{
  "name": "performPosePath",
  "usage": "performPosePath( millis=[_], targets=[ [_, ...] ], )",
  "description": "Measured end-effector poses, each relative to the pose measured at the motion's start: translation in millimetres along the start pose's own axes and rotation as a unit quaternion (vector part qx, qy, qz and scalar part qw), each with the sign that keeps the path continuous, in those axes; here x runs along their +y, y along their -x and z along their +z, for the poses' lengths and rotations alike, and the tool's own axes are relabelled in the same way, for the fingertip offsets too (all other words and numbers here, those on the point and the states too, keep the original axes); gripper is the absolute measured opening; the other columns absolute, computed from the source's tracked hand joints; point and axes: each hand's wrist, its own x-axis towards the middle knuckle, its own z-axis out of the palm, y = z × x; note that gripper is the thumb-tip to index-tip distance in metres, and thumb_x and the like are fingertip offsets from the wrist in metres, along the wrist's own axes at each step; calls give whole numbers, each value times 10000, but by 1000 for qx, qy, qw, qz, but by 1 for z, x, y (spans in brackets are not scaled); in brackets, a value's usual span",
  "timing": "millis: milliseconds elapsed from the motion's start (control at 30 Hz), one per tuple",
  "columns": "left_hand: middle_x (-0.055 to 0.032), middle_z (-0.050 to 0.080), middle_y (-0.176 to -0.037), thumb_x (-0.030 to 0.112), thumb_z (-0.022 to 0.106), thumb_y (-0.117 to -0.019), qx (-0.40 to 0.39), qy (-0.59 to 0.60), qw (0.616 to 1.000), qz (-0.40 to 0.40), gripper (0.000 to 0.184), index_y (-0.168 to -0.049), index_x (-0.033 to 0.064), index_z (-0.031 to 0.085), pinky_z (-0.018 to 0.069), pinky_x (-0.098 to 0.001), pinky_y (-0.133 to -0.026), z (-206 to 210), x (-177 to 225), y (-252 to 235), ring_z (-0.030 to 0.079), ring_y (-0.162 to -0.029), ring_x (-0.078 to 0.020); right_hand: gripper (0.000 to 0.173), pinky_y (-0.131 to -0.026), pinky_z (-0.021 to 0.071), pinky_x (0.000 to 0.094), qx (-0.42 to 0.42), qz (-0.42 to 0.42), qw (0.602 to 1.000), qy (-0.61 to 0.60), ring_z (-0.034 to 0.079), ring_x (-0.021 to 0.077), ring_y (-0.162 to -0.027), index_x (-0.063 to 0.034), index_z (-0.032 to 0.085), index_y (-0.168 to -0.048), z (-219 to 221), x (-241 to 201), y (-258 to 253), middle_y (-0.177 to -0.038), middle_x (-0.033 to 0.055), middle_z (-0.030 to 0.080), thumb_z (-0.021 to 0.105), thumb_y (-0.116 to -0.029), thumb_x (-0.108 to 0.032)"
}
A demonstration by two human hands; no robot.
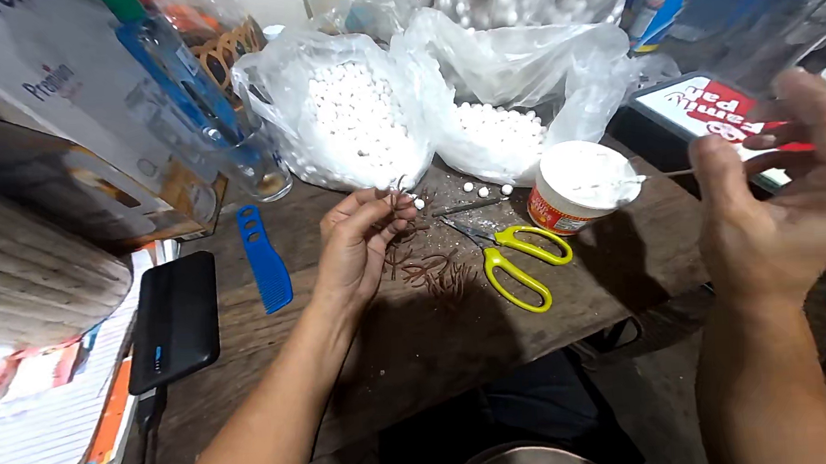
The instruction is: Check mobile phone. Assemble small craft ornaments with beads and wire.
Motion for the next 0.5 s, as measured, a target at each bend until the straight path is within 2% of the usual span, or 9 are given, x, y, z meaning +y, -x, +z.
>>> performPosePath(
  millis=[67, 133, 200, 267, 367, 433, 500],
  targets=[
    [-28, 754, -884, -3, 464, -995, -3, -9, 1000, -3, 301, -860, 101, 712, 587, -192, -709, -1, -1, 0, 712, -773, -66, 356, -892, 526, 288, 7, -104, 993, -55, 631, 160, -1013, 106, 624, -1238, 9, -30, 2, -1153, 220, 639, 622, -1014, -170],
    [-18, 749, -897, -2, 471, -992, 2, -15, 1000, 0, 297, -863, 106, 715, 579, -186, -701, -2, 0, 0, 701, -768, -61, 234, -844, 551, 282, -40, -147, 985, -83, 669, 163, -934, 89, 706, -1084, 24, -50, -5, -1032, 203, 699, 615, -1003, -111],
    [-12, 741, -902, 1, 475, -993, 13, -23, 1000, 6, 287, -873, 106, 714, 574, -181, -705, -2, 2, 0, 694, -771, -55, 236, -782, 570, 304, -98, -138, 984, -62, 692, 192, -853, 55, 721, -1106, 36, -54, -14, -1002, 197, 716, 585, -1021, -118],
    [-4, 738, -904, 6, 473, -999, 17, -29, 999, 11, 280, -895, 106, 713, 571, -173, -705, -3, 5, 0, 689, -766, -46, 227, -756, 588, 366, -146, -134, 980, -29, 714, 249, -822, 41, 714, -1133, 41, -57, -21, -987, 199, 726, 573, -1022, -98],
    [2, 729, -902, 23, 489, -1002, 14, -30, 999, 14, 255, -923, 110, 715, 561, -159, -689, -3, 4, 1, 673, -745, -34, 157, -668, 565, 508, -230, -155, 960, 23, 701, 375, -732, 71, 725, -1008, 56, -67, -27, -850, 231, 709, 587, -954, 19],
    [6, 726, -901, 35, 489, -1013, 18, -37, 999, 14, 242, -938, 112, 706, 558, -156, -685, -3, 5, 2, 667, -731, -29, 98, -650, 539, 577, -354, -142, 920, 88, 686, 454, -765, 80, 690, -890, 75, -79, -29, -794, 254, 667, 594, -909, 84],
    [17, 726, -893, 34, 477, -1018, 36, -33, 999, 22, 250, -943, 120, 700, 559, -158, -691, -2, 9, 2, 669, -731, -24, 57, -701, 514, 590, -504, -102, 837, 186, 666, 491, -899, 109, 645, -884, 95, -97, -37, -888, 292, 649, 593, -898, 126]
  ],
)
